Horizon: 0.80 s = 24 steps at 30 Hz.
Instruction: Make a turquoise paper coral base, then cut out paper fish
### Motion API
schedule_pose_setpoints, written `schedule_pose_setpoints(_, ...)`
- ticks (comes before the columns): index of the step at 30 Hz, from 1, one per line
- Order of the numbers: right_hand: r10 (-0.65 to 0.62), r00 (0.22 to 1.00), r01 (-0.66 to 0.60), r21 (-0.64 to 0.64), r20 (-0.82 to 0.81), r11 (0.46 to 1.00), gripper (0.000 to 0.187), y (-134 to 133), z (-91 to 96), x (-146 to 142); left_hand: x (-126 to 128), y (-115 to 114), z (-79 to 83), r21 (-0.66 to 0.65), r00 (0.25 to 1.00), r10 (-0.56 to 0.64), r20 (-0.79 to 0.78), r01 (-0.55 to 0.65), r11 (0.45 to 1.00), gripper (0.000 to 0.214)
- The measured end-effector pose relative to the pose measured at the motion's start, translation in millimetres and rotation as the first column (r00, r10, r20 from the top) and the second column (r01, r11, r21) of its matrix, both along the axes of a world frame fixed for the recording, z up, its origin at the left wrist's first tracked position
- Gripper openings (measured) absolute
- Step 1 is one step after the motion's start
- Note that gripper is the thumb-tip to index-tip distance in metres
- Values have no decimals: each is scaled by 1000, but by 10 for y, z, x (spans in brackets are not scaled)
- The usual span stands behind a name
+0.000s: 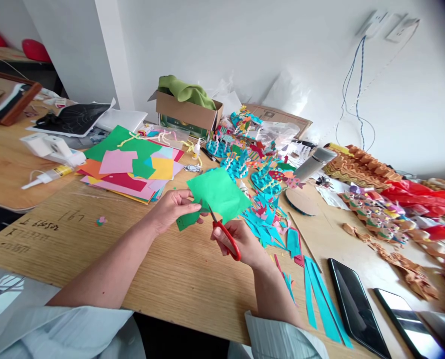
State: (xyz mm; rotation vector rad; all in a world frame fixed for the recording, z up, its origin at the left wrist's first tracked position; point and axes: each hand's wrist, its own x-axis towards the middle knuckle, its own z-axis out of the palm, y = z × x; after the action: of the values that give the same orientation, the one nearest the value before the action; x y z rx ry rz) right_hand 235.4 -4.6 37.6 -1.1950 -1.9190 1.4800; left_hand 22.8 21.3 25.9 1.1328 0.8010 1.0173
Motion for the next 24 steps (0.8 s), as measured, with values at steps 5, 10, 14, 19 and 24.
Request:
schedule_pose_setpoints(5,-29,999,29,-9,19,1000,56,1,-28,35,-7,1,-9,13,1000,-1,-15,1,1000,41)
schedule_pose_setpoints(10,-23,1000,23,-30,3,999,57,-3,-20,18,10,-18,-1,18,999,-37,-39,38,999,34)
schedule_pose_setpoints(14,-19,1000,19,-27,0,999,57,3,-20,13,6,-17,-9,8,998,-45,-37,46,999,38)
schedule_pose_setpoints(19,-36,999,37,-26,28,999,57,16,-11,21,-13,3,-37,28,998,-55,-41,56,998,44)
schedule_pose_setpoints(24,-7,999,7,-16,35,1000,60,13,-10,38,-6,-7,-12,16,996,-70,-48,71,997,46)
